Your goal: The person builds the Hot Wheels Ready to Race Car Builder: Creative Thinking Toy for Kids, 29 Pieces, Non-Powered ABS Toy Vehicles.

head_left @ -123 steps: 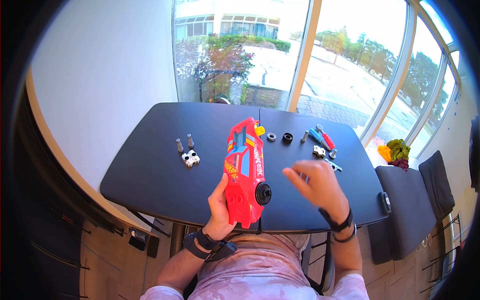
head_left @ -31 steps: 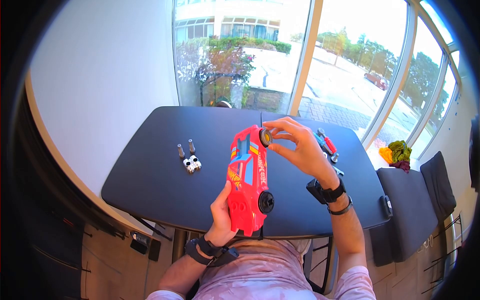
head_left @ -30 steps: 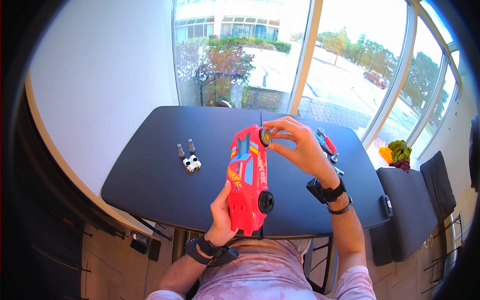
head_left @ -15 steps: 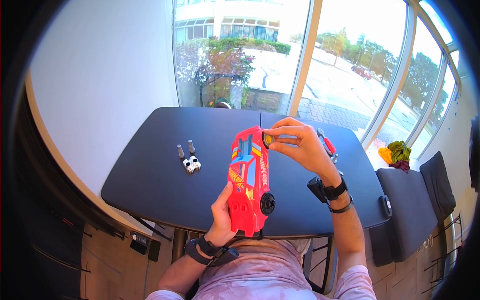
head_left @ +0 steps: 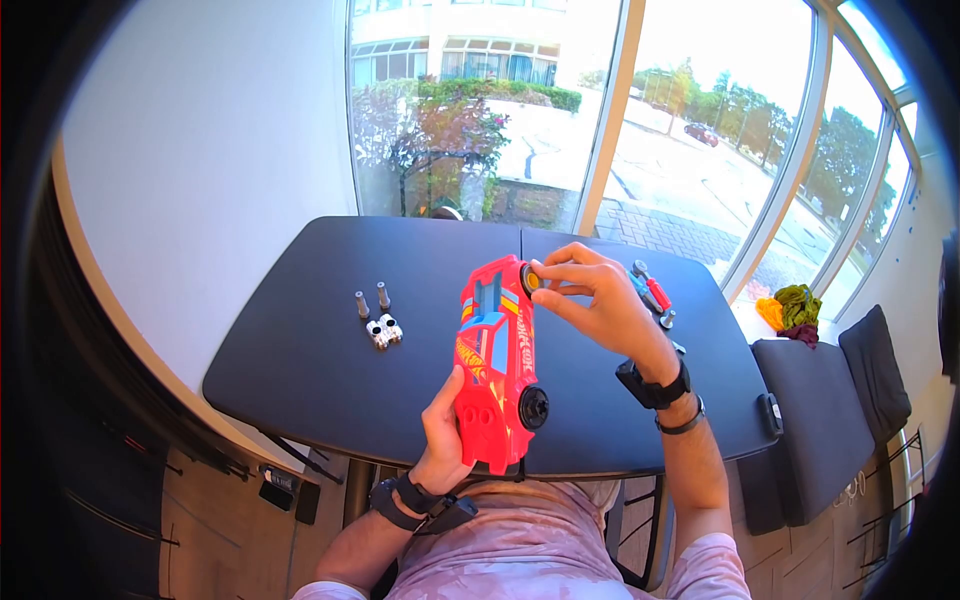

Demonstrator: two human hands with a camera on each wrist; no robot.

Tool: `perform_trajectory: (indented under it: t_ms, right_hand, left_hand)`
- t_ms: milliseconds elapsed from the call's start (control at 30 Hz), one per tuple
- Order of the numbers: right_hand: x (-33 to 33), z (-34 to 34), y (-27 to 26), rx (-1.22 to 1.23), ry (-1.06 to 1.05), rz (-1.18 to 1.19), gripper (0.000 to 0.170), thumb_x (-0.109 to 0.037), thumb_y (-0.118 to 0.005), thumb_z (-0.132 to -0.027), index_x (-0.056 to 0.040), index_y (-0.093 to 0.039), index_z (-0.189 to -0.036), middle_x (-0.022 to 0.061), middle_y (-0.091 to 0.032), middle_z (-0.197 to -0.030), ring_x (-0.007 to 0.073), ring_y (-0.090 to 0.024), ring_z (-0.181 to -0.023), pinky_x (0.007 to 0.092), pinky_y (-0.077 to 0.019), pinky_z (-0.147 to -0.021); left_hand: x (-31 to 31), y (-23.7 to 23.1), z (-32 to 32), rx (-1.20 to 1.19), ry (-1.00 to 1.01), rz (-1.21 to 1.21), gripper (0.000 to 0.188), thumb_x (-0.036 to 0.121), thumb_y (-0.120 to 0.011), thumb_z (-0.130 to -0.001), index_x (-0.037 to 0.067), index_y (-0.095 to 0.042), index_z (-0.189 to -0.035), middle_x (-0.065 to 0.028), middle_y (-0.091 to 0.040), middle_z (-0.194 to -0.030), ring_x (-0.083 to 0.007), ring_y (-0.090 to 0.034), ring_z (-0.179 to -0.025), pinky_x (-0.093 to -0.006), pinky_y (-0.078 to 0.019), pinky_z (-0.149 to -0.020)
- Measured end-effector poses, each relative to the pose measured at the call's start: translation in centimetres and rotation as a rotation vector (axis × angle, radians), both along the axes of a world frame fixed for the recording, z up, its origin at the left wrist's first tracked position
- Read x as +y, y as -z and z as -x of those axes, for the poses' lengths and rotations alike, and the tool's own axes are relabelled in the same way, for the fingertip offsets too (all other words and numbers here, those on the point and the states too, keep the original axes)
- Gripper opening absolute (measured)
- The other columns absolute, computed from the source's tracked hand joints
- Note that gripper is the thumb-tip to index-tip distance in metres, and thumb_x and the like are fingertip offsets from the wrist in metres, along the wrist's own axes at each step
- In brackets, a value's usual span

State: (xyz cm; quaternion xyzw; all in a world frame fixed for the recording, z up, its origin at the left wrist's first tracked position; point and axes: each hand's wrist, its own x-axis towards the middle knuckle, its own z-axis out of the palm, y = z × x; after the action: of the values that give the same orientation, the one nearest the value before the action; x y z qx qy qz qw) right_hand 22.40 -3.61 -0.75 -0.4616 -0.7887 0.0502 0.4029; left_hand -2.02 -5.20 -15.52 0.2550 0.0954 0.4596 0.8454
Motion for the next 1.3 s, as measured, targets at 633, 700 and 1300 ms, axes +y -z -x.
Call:
perform_trajectory:
  t_ms: [633,700,1300]
  right_hand:
    - [10.1,-15.7,12.0,-1.106,0.629,-0.412,0.024,-0.008,-0.071,-0.099,-0.0140,-0.081,-0.120,0.0078,-0.079,-0.116,0.0303,-0.070,-0.130,0.0568,-0.0536,-0.117]
    - [10.6,-16.4,13.0,-1.251,0.653,-0.197,0.021,-0.009,-0.071,-0.099,-0.0154,-0.081,-0.117,0.0060,-0.079,-0.116,0.0288,-0.071,-0.127,0.0599,-0.0499,-0.120]
    - [0.1,-0.2,0.5,0.421,0.061,-0.161,0.019,0.000,-0.084,-0.099,0.0017,-0.071,-0.113,0.0084,-0.079,-0.103,0.0171,-0.083,-0.101,0.0295,-0.0679,-0.084]
  left_hand:
    - [0.5,0.9,0.0,-0.038,0.015,0.003,0.065,0.053,-0.054,-0.118,0.002,-0.053,-0.159,-0.0163,-0.073,-0.145,-0.0275,-0.076,-0.127,-0.0458,-0.0630,-0.107]
    - [0.5,0.8,0.0,-0.034,0.011,0.006,0.065,0.052,-0.054,-0.118,0.002,-0.053,-0.159,-0.0165,-0.074,-0.144,-0.0276,-0.077,-0.126,-0.0458,-0.0634,-0.107]
    - [0.3,0.0,-0.1,-0.044,0.026,-0.013,0.068,0.054,-0.053,-0.118,0.002,-0.050,-0.162,-0.0172,-0.072,-0.147,-0.0288,-0.077,-0.126,-0.0475,-0.0647,-0.105]
